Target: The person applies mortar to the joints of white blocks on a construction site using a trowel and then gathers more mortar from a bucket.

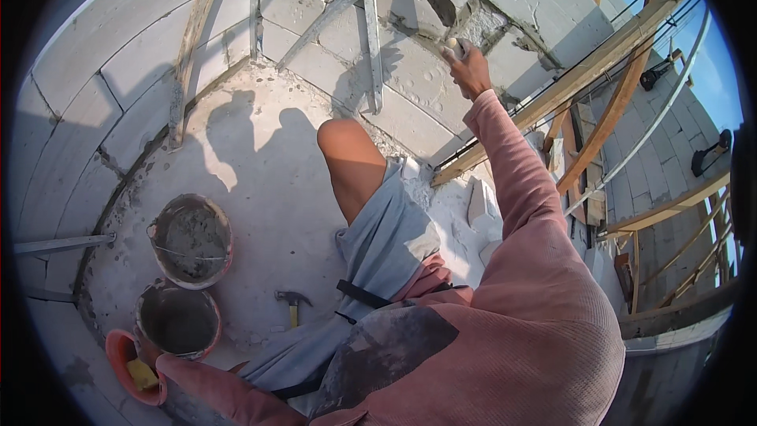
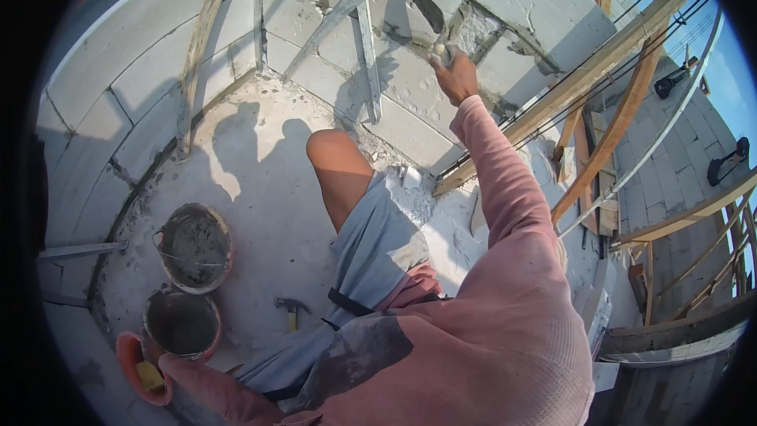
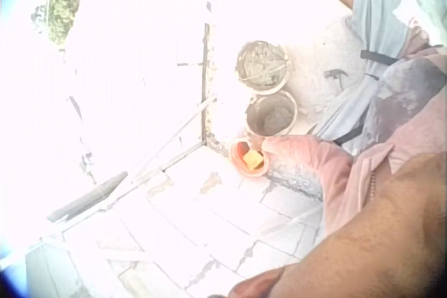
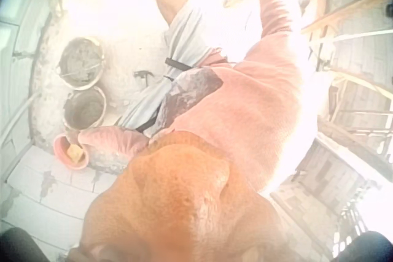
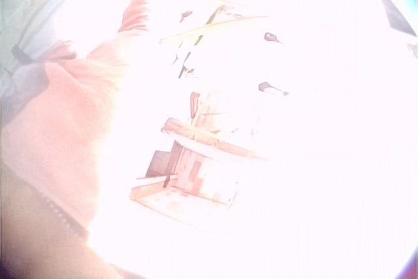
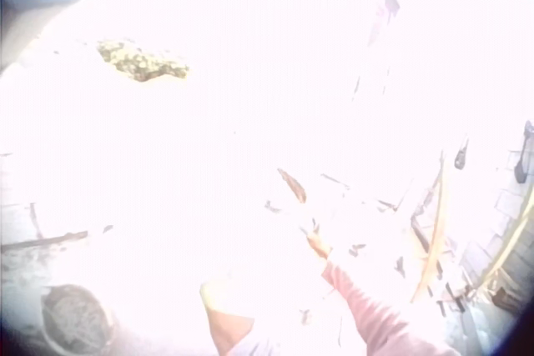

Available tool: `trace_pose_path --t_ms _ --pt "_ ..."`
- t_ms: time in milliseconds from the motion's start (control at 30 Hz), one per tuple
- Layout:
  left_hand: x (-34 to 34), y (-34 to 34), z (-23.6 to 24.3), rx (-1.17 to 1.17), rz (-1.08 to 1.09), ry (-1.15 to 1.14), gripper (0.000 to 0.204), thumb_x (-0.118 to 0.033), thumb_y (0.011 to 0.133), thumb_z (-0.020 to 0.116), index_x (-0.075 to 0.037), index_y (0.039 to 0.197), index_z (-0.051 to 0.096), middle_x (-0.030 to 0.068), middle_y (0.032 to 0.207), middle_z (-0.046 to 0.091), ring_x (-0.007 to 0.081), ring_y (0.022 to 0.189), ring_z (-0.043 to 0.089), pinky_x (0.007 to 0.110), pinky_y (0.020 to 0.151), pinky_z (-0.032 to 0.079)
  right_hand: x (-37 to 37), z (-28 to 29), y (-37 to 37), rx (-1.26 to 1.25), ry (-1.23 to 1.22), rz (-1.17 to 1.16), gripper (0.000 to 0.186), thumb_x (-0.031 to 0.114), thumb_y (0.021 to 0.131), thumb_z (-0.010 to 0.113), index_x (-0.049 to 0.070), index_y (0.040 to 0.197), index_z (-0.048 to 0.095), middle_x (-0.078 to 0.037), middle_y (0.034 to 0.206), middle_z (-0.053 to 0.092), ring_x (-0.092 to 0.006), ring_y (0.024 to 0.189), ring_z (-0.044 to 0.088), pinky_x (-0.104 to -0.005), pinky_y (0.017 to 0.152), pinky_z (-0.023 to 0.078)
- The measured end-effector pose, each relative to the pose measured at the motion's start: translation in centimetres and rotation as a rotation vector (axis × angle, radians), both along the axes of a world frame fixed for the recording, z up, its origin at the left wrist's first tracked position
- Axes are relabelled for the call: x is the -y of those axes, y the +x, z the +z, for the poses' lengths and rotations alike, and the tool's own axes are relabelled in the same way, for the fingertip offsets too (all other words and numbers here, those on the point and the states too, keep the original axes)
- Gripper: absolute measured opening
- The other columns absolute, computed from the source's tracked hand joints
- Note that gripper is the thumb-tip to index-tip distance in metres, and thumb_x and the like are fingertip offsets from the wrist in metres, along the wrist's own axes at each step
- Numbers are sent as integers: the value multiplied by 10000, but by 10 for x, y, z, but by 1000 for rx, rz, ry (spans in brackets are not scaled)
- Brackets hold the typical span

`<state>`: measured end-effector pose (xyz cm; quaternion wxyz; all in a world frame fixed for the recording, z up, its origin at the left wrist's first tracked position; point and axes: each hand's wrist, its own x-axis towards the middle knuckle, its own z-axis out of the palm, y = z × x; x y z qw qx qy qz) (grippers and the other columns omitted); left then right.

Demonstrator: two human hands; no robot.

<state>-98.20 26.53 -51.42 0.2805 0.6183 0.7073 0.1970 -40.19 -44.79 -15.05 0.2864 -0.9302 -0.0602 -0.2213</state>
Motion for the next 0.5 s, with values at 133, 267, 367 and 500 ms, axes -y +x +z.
trace_pose_path --t_ms 133,267,367,500 --pt "-3 -27 9 -55 67 205 532 -474 901 601 -11 1156 667 165 1126 669 312 1004 640 401 875 487 -20 14 29 158 -117 15 486 389 860 695 0 1147 637 -243 1014 694 -400 973 667 -442 867 504" --pt "31 -6 71 82 35 707 537 -468 858 645 16 1089 676 183 1045 675 329 934 651 418 824 508 -8 14 12 219 22 -15 484 368 871 686 -4 1174 618 -248 1040 684 -417 979 654 -456 874 498" --pt "89 34 151 313 -236 1088 544 -464 825 678 35 1039 683 197 984 680 343 881 659 431 785 524 8 -6 1 400 140 -59 480 341 921 650 -18 1229 562 -257 1078 657 -402 1000 646 -446 872 491" --pt "161 65 221 558 -719 1371 555 -459 781 722 62 972 691 216 903 686 360 811 669 447 733 545 23 -58 -44 198 451 -92 477 356 978 599 -22 1256 510 -173 929 615 -222 830 617 -350 757 489"
